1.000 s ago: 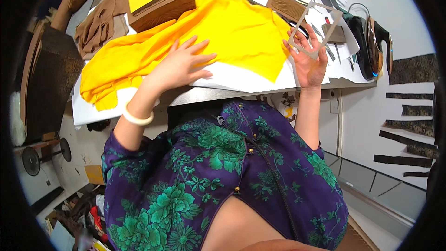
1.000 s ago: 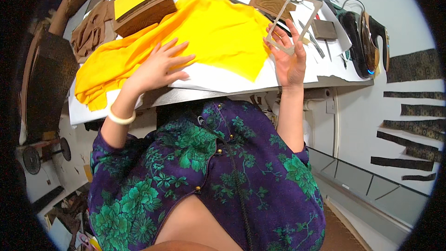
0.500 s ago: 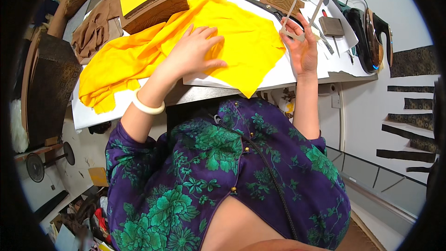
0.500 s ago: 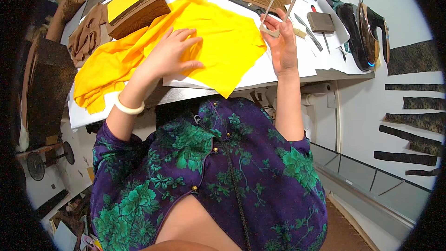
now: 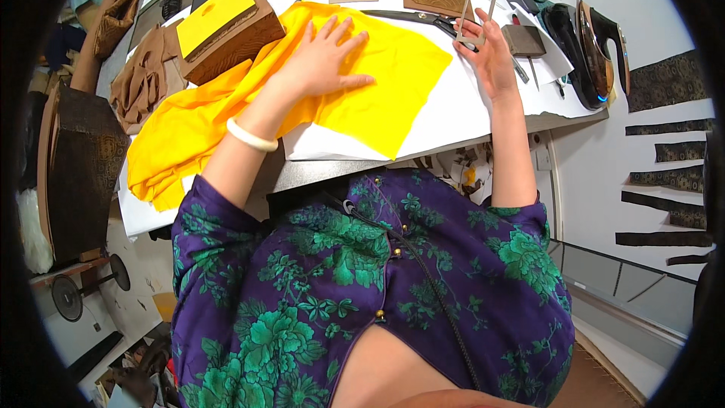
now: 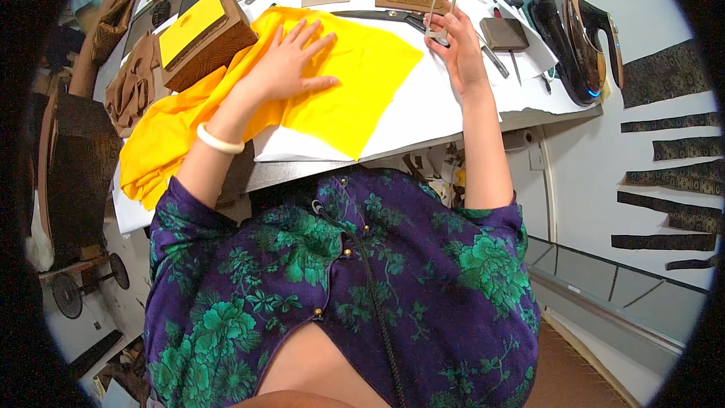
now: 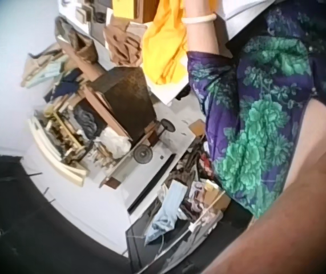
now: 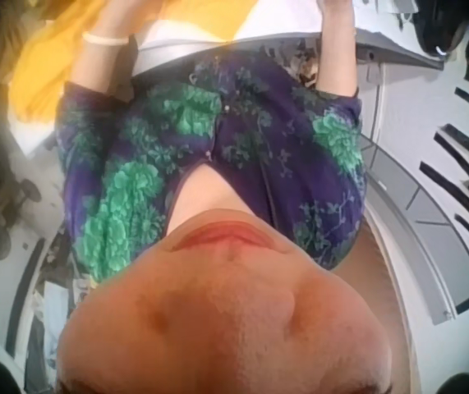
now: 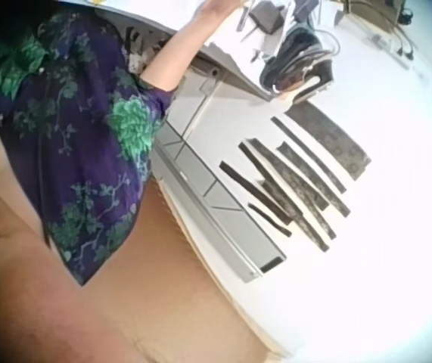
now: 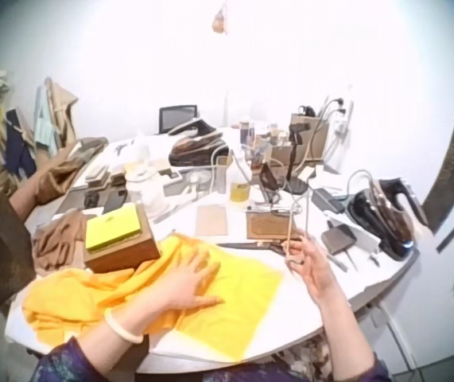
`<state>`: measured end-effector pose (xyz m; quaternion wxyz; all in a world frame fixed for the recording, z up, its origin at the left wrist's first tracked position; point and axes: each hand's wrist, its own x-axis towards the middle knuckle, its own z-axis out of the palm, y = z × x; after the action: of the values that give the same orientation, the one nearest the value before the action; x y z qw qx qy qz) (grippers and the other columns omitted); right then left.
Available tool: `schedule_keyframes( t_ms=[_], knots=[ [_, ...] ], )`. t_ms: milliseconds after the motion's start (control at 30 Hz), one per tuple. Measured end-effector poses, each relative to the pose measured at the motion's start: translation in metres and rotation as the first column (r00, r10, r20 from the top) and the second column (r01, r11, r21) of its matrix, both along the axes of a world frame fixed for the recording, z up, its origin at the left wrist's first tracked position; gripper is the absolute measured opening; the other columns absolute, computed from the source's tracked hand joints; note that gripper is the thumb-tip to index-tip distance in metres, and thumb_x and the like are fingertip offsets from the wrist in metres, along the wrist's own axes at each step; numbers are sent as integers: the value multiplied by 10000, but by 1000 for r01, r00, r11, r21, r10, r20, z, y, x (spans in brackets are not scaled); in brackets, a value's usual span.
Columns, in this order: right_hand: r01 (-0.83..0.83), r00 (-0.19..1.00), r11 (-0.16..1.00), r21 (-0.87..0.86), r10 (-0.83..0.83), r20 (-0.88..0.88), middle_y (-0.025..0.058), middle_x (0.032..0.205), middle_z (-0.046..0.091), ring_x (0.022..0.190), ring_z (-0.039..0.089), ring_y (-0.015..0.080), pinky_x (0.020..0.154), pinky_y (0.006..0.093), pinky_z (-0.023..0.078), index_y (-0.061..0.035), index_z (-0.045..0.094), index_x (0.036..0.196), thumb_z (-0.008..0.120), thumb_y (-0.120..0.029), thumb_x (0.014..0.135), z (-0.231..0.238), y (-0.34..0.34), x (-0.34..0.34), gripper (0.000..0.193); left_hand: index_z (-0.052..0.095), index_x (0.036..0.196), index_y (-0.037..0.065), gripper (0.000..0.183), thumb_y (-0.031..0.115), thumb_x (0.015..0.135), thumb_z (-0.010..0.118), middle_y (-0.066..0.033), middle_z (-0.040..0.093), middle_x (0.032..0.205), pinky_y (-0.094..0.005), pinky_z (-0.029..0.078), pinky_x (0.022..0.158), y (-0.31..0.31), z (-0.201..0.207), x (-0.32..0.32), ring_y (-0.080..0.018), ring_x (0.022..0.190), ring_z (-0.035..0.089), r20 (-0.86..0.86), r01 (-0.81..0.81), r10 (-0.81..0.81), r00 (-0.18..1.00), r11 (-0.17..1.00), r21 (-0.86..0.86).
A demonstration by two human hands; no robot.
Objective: The person applies adhesive to a rectangular frame, places it on a yellow fabric, and uses an iron to press it. They then use scissors to cut the fabric around the frame, trim the edges, and iron the cut piece. Finally, they use a pen to mark the fabric.
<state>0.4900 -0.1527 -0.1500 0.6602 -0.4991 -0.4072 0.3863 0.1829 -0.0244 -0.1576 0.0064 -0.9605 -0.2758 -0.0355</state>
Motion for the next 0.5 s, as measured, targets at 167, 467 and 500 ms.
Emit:
schedule_keyframes(
  t_ms=[167,467,500],
  knots=[
    [-74,997,992,102,73,18,205,1373,555,1327,547,324,1128,473,469,-33,333,1529,658,-455,935,5,-13,-23,798,285,1618,195,1017,752,837,623,-204,254,1657,-566,107,1259,-35,9,-7,-398,1552,173,-67,78,-83,994,994,-77],
    [-306,950,945,117,295,102,142,1417,534,1330,512,256,1133,406,387,-82,282,1577,874,-406,718,30,-31,-109,1092,361,1522,-31,1064,475,747,884,-241,421,1528,-422,319,1197,-72,46,-9,-360,1445,395,691,337,309,654,698,-632],
    [-302,952,944,133,291,100,141,1418,531,1333,510,253,1135,407,383,-83,279,1579,890,-405,701,29,-30,-114,1117,373,1499,-50,1091,484,710,905,-235,439,1502,-440,318,1197,-77,48,-3,-337,1441,401,717,355,322,618,699,-620]
  ],
)
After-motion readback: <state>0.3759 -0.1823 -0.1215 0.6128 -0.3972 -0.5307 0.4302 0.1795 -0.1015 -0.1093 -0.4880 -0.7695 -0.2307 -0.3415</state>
